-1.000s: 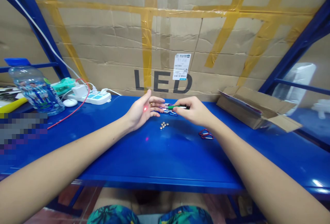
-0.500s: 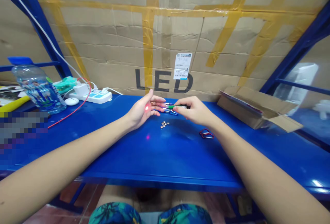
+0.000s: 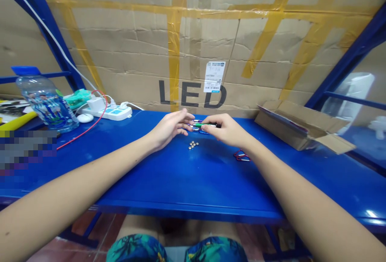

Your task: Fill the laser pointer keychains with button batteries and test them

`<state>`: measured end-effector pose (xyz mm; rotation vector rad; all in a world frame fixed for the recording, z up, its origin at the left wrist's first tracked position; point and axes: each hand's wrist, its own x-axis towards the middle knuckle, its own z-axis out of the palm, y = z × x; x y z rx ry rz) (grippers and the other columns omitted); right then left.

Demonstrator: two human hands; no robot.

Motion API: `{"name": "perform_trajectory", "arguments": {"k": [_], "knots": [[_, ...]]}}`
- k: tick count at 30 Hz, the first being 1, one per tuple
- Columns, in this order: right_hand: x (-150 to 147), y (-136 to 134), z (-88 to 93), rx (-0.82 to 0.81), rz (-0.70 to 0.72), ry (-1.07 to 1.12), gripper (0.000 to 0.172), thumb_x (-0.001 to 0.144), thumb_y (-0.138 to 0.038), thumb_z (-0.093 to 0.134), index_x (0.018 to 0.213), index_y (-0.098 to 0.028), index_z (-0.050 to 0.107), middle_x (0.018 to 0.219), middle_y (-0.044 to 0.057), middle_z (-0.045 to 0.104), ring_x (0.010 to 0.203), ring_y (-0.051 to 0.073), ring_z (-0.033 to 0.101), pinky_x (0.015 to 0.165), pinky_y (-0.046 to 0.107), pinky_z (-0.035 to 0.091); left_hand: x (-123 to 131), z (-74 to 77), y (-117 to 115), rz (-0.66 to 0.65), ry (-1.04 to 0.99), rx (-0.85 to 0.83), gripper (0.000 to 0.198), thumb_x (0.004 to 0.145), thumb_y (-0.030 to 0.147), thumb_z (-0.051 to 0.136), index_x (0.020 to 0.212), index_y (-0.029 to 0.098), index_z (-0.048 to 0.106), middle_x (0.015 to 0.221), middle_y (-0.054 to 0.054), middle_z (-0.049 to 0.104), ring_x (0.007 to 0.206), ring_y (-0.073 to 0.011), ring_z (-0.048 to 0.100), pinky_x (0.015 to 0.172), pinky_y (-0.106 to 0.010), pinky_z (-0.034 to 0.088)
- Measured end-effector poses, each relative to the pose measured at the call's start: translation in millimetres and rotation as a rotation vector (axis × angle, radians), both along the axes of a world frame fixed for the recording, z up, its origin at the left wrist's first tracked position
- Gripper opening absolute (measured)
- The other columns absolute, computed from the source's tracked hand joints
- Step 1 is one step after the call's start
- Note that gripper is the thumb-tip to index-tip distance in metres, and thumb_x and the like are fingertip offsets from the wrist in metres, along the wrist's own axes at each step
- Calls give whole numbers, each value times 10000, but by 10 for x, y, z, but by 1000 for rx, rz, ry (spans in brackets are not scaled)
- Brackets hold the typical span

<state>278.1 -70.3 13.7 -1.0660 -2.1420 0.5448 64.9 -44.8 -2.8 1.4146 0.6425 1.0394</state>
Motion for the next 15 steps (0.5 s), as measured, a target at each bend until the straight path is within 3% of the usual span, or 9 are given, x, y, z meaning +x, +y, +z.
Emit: {"name": "perform_trajectory", "arguments": {"k": [4,8,11,15], "knots": [[-18,52,-76,14,52,-43,312,928,-370,559,1031,-167,772,985,56,765,894,211,659,791,308,472,1,-12,15,41,234,232,253,782,367,769,881,141,712,734,-53,681,681,-177,629,706,-334,491],[8,144,-168,26,9,-134,301,922,-282,592,1180,-192,717,1197,86,733,1057,245,662,918,350,475,-23,-30,76,162,437,463,120,806,291,708,834,175,726,773,-52,708,707,-195,621,705,-334,461],[49,211,-221,31,-90,-242,304,899,-163,590,1194,-157,665,1199,124,714,1062,246,653,911,353,472,-48,-61,156,253,565,630,76,815,248,678,805,198,735,801,-53,721,731,-208,604,724,-333,425],[68,256,-267,13,-147,-294,189,890,-131,600,1075,-151,630,1092,115,717,981,228,647,841,327,467,-84,-127,271,232,597,681,75,812,237,681,756,223,729,783,-53,709,735,-227,580,766,-342,397]]}}
